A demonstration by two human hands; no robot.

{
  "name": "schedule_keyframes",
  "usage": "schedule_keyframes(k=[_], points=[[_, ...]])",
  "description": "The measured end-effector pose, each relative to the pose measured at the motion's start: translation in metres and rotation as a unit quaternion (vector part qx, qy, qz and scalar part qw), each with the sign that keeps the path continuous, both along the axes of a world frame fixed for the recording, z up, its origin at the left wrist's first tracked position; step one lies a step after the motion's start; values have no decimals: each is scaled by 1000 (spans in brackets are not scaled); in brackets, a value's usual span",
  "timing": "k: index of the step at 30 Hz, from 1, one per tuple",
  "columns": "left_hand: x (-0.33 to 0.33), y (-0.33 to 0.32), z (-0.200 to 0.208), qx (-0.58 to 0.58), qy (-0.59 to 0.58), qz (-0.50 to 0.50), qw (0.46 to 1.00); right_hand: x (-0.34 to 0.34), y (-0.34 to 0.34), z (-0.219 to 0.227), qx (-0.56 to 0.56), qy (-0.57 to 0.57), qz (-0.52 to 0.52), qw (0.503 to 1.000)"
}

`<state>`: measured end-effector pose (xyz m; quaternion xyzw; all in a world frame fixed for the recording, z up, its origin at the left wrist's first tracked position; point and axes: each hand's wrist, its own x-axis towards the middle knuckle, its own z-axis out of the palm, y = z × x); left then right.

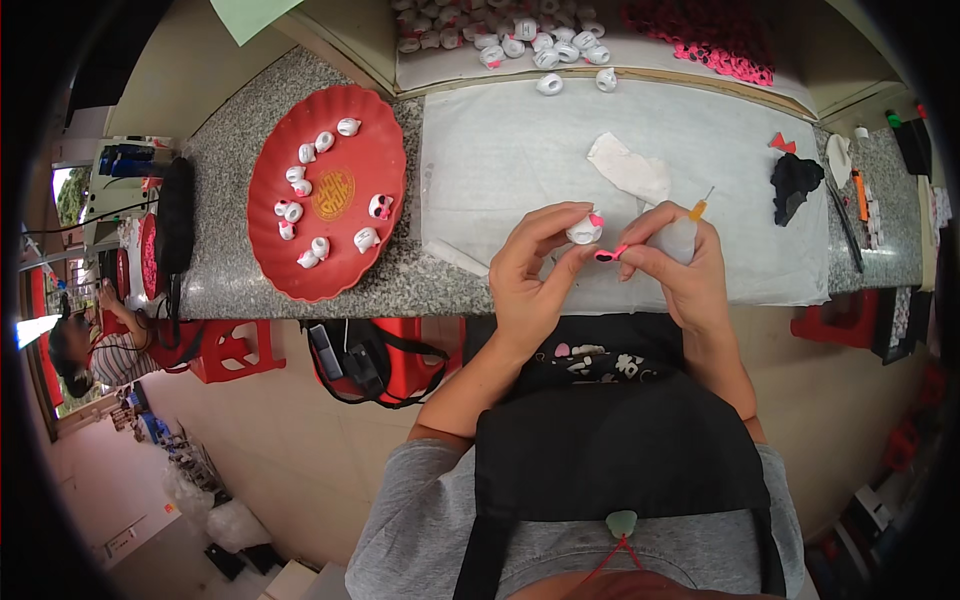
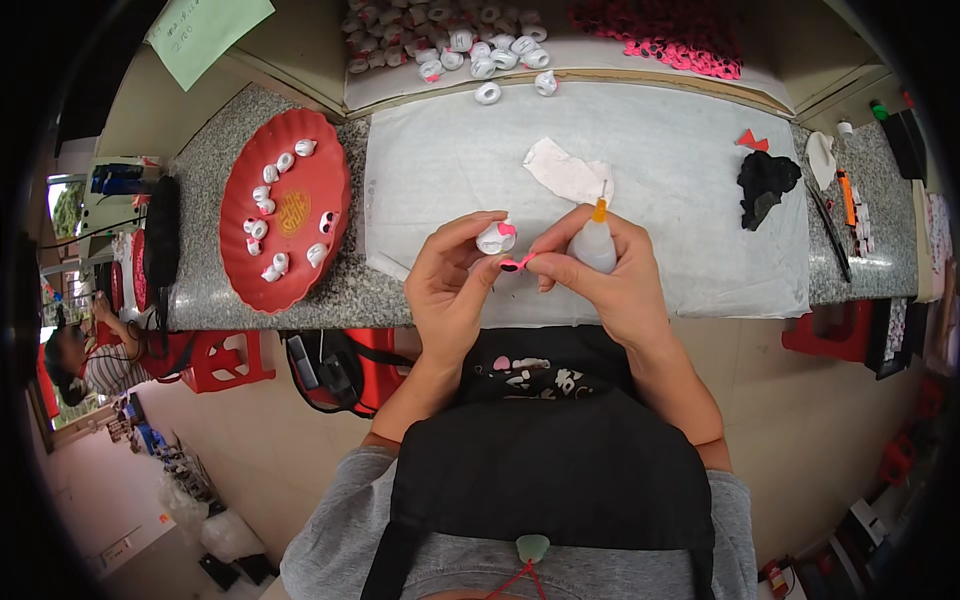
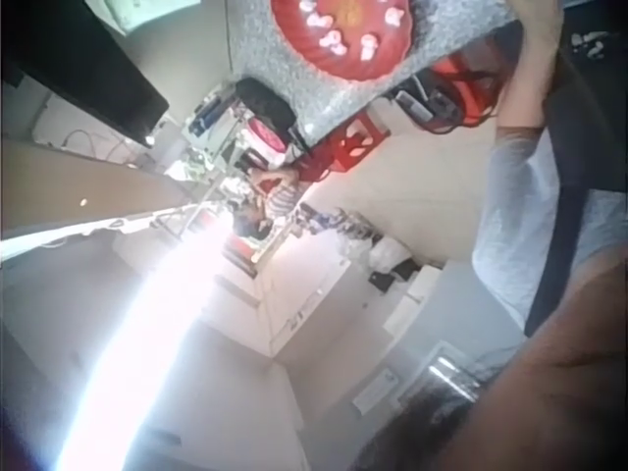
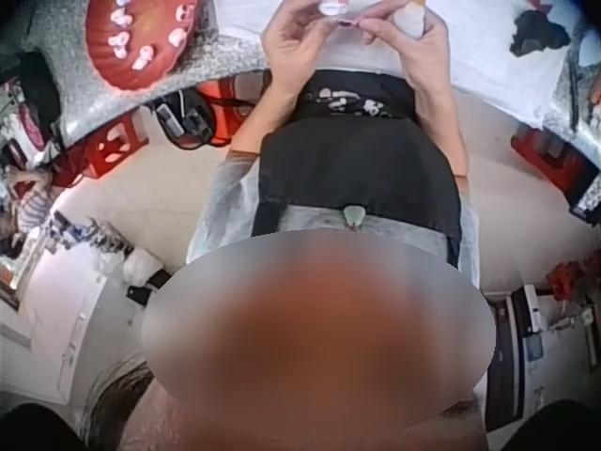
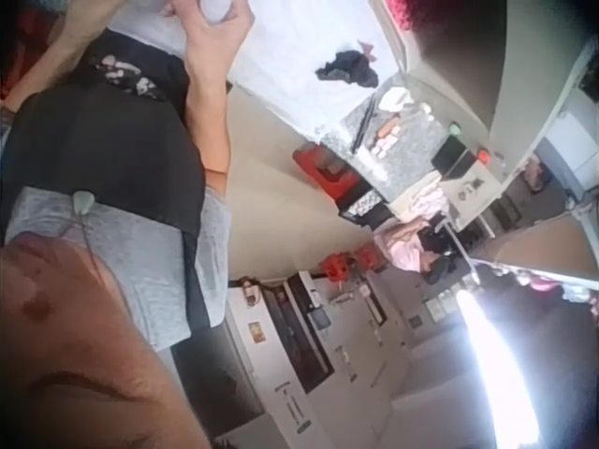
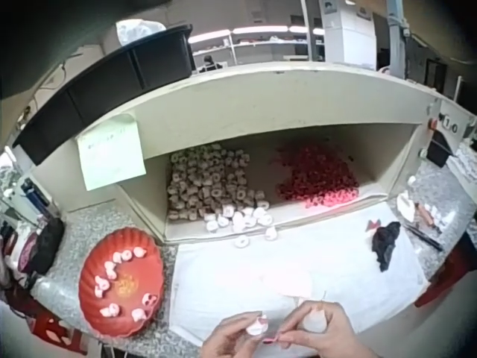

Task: Applying glue and assembling small white character figurines at a workbench.

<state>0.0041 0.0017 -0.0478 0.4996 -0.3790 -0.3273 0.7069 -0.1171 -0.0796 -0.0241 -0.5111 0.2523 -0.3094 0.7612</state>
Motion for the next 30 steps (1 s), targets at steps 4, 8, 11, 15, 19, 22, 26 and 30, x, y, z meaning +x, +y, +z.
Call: schedule_keyframes(k=[4,8,11,15,19,22,26,30], points=[[1,-1,-2,-16,-91,15,996,5,3,-1,-3,9,0,1000],[1,-1,1,-12,-135,8,991,7,4,-4,-27,21,-21,999],[2,0,1,-19,-98,-20,995,6,4,-5,-47,24,-29,998],[1,3,7,16,54,-65,996,6,6,-9,-98,43,-55,993],[6,4,6,-19,99,-88,991,5,2,-4,-89,6,-8,996],[8,5,6,-23,151,-134,979,6,3,2,-16,11,38,999],[8,7,5,1,137,-158,978,6,3,-4,-11,7,63,998],[10,6,-1,-40,40,-148,987,4,4,-4,5,0,69,998]])
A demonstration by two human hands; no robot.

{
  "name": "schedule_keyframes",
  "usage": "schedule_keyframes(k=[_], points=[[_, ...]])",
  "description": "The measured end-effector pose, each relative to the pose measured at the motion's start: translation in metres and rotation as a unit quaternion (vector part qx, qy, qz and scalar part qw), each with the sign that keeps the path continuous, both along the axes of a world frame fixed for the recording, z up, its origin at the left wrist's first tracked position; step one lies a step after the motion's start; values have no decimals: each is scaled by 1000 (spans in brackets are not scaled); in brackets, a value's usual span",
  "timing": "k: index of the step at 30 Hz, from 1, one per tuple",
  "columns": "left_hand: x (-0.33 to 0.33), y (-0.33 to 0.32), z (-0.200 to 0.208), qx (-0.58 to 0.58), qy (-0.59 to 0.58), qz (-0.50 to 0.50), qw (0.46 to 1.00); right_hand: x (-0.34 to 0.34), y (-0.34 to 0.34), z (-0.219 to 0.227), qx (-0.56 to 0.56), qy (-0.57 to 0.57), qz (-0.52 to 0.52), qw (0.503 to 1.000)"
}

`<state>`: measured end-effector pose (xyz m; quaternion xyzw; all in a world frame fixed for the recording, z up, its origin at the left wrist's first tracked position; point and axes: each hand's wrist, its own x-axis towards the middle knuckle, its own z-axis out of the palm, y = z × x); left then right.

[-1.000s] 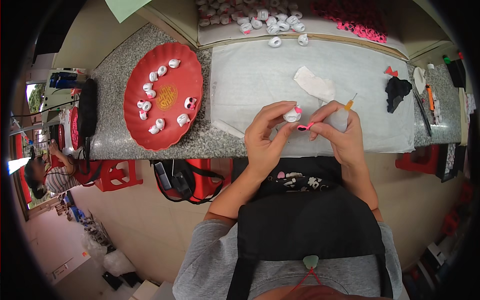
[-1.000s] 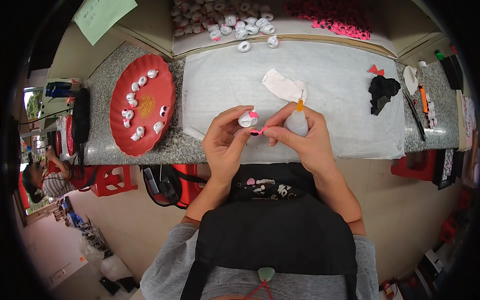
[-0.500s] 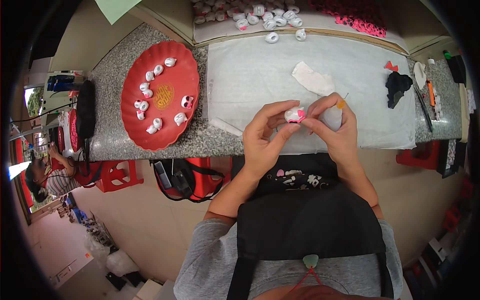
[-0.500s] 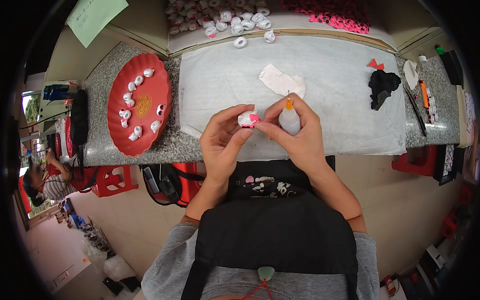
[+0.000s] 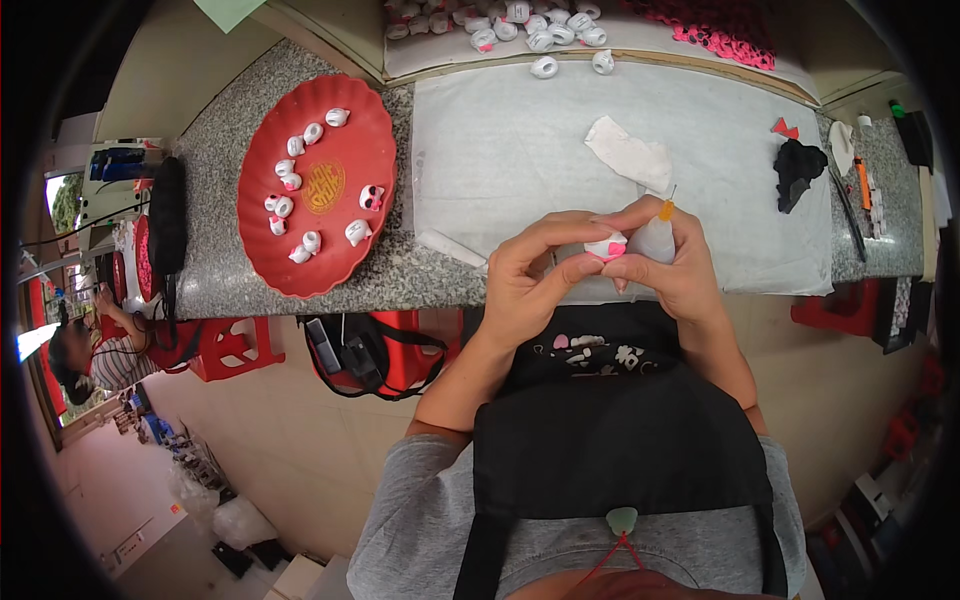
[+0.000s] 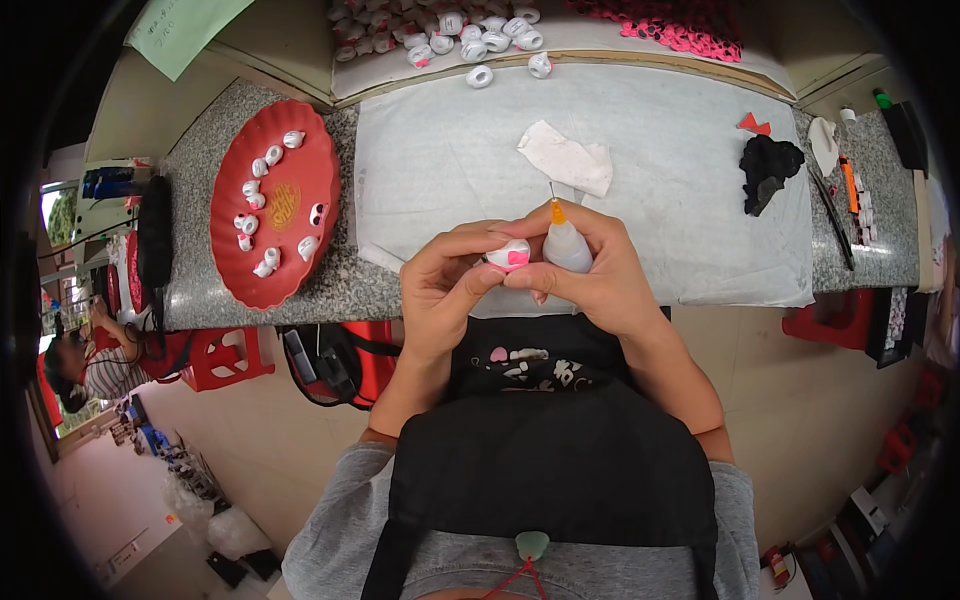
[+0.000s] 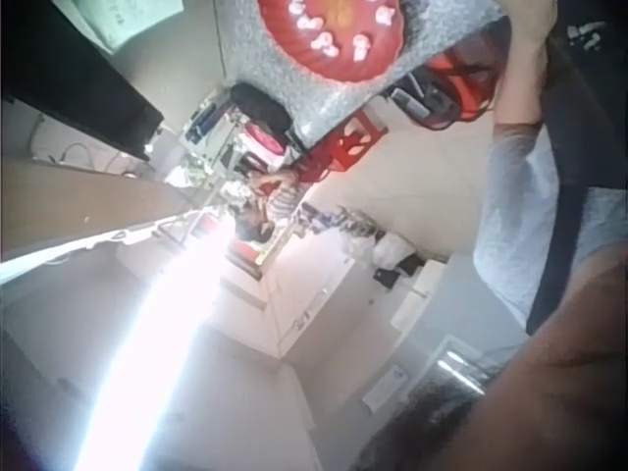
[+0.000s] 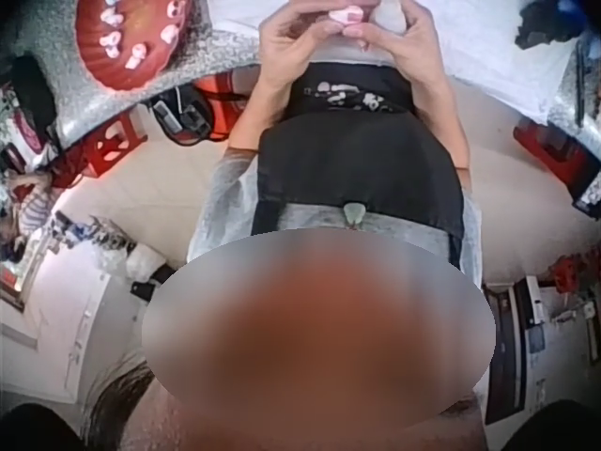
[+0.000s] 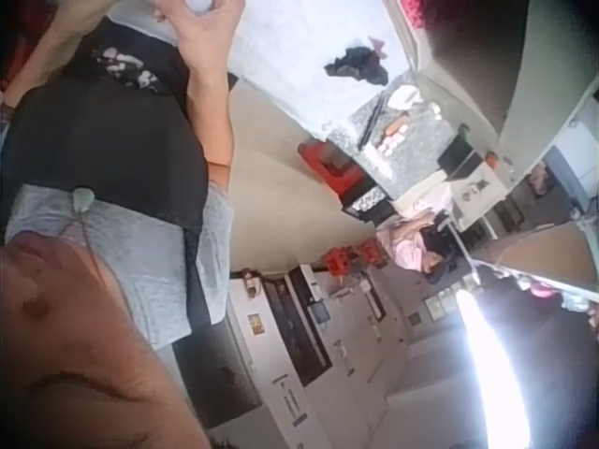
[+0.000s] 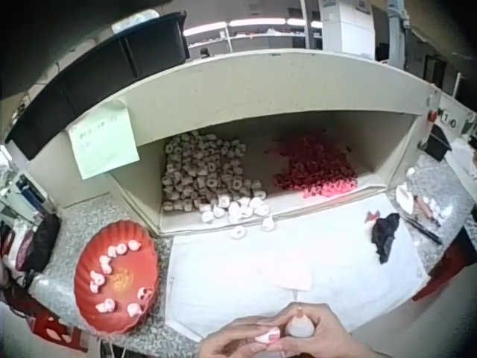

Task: Applying glue and assembling small white character figurines at a workbench.

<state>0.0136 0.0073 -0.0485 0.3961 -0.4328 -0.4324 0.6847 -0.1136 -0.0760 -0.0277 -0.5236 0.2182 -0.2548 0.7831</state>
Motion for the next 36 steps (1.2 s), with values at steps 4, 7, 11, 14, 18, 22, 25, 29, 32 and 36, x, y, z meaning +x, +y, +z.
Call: schedule_keyframes(k=[4,7,11,14,18,22,25,29,32,36], points=[[-2,0,-1,-20,-16,23,999,0,2,-2,-9,-16,-1,1000],[-1,1,-1,-13,-21,6,1000,0,3,-3,0,-20,-6,1000],[-2,1,4,16,26,-2,1000,1,4,-5,16,-31,-19,999],[-2,1,2,32,29,3,999,1,2,-2,26,-26,-15,999],[-4,0,3,49,29,18,998,0,1,-2,10,-5,-8,1000],[-5,2,5,27,16,31,999,2,3,-4,11,-29,-16,999],[-3,3,5,61,38,22,997,5,3,-1,31,-17,-17,999],[-3,-1,-2,-5,100,-38,994,-3,1,-1,45,-11,14,999],[-2,2,-1,3,102,-38,994,-2,4,-3,40,-15,23,999],[2,4,4,4,52,7,999,7,6,-4,61,-45,16,997]])
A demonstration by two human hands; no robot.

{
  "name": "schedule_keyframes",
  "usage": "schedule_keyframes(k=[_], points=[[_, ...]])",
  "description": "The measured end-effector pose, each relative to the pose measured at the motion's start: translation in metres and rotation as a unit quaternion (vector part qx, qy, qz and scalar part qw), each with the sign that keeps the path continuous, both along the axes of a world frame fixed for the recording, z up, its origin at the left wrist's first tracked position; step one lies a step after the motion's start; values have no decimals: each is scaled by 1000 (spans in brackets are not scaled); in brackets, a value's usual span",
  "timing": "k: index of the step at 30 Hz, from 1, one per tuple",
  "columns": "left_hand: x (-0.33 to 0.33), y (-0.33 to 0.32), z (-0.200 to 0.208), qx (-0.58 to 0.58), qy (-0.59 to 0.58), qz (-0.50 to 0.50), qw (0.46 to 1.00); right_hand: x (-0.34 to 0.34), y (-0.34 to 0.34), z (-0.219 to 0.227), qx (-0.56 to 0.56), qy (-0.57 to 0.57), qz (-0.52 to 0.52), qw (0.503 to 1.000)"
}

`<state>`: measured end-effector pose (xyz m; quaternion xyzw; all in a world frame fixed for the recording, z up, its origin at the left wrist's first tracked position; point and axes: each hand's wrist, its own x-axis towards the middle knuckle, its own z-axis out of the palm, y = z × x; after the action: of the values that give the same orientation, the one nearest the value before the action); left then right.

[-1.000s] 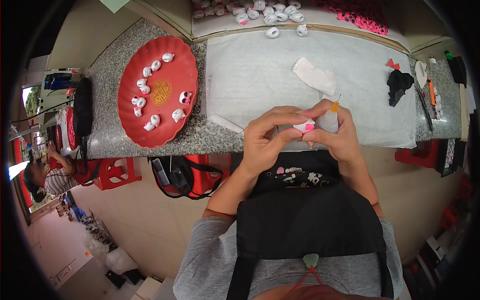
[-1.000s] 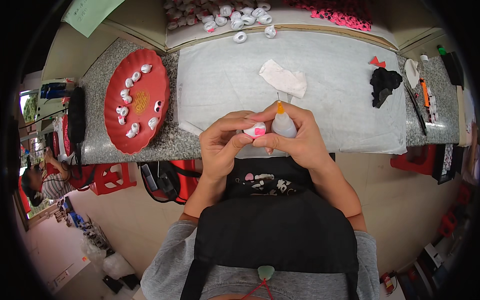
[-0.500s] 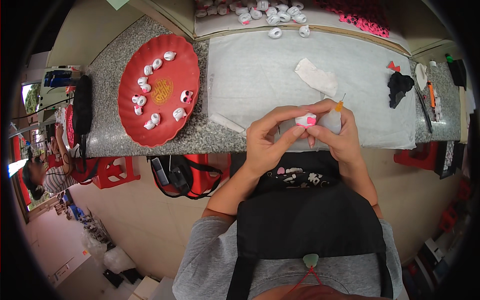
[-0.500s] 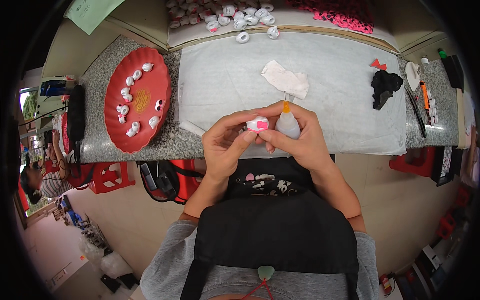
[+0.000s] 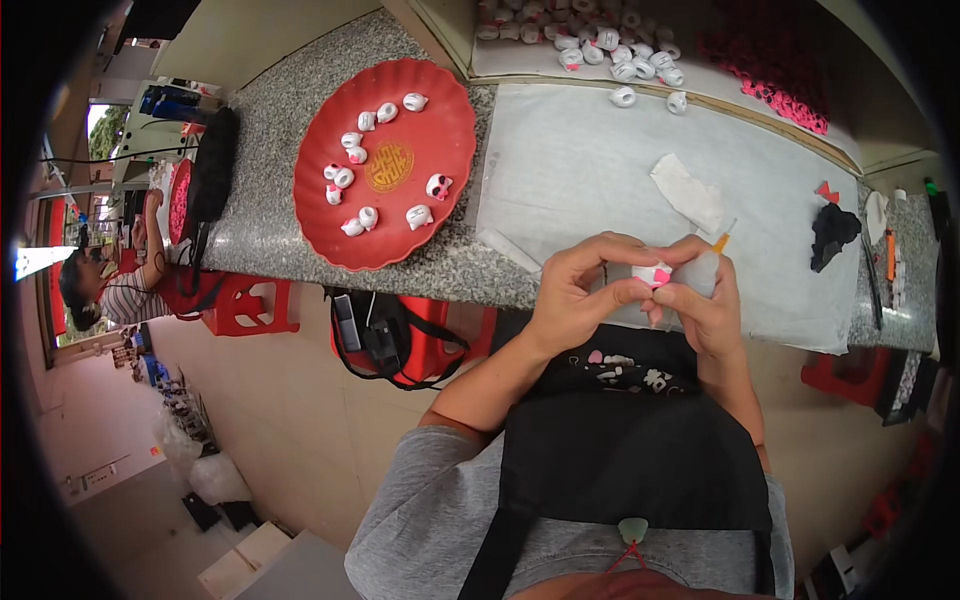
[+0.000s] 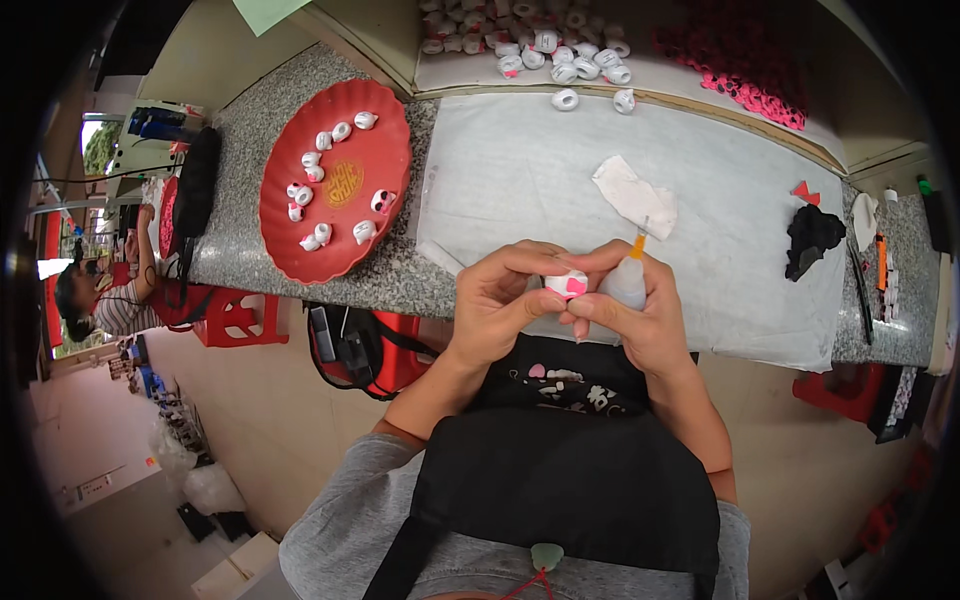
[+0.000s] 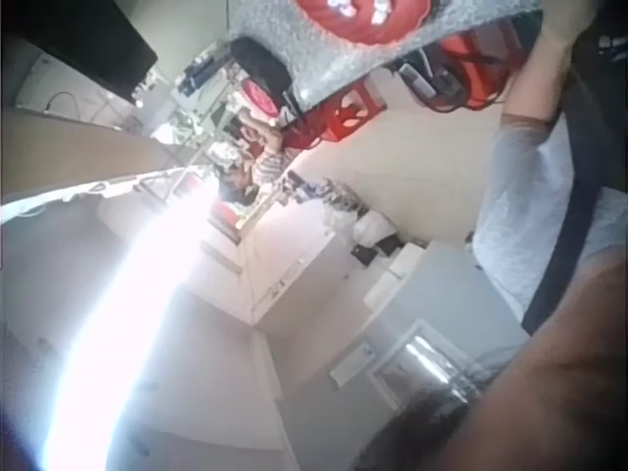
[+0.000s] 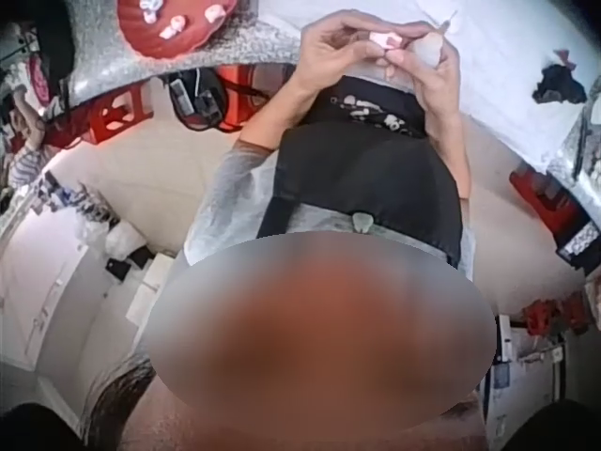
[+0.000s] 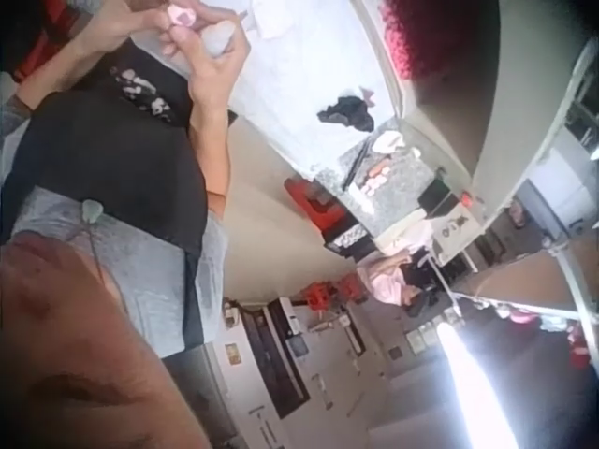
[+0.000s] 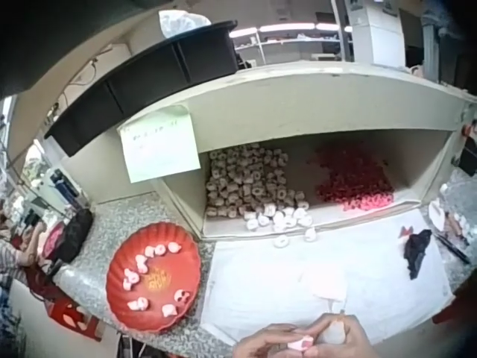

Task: Applying glue and assembling small white character figurines at a workbench.

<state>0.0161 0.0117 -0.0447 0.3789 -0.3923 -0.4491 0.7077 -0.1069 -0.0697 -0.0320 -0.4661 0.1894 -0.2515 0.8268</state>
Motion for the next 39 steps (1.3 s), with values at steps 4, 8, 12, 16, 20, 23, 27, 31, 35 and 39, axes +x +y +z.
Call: schedule_keyframes(k=[4,8,12,16,20,23,27,31,35,39], points=[[26,2,8,12,-125,80,989,16,-2,6,-33,46,17,998],[84,1,36,101,-400,399,819,4,-19,5,-110,68,-25,991],[87,-45,39,12,-593,295,749,-13,-25,0,-100,61,-106,987],[36,-129,16,-5,-649,172,741,-29,-25,2,-66,14,-106,992],[24,-163,-11,43,-765,190,614,-40,-21,11,-80,48,-143,985],[22,-155,-12,32,-656,155,738,-53,-26,8,-106,48,-170,978],[23,-113,17,110,-356,46,927,-53,-28,19,-95,40,-237,966],[12,-68,25,156,-18,-28,987,-52,-31,13,-53,-88,-322,941],[0,-39,14,111,41,15,993,-44,-26,19,-30,-100,-330,938],[-8,-25,7,67,73,51,994,-38,-15,19,-244,-73,-343,904]])
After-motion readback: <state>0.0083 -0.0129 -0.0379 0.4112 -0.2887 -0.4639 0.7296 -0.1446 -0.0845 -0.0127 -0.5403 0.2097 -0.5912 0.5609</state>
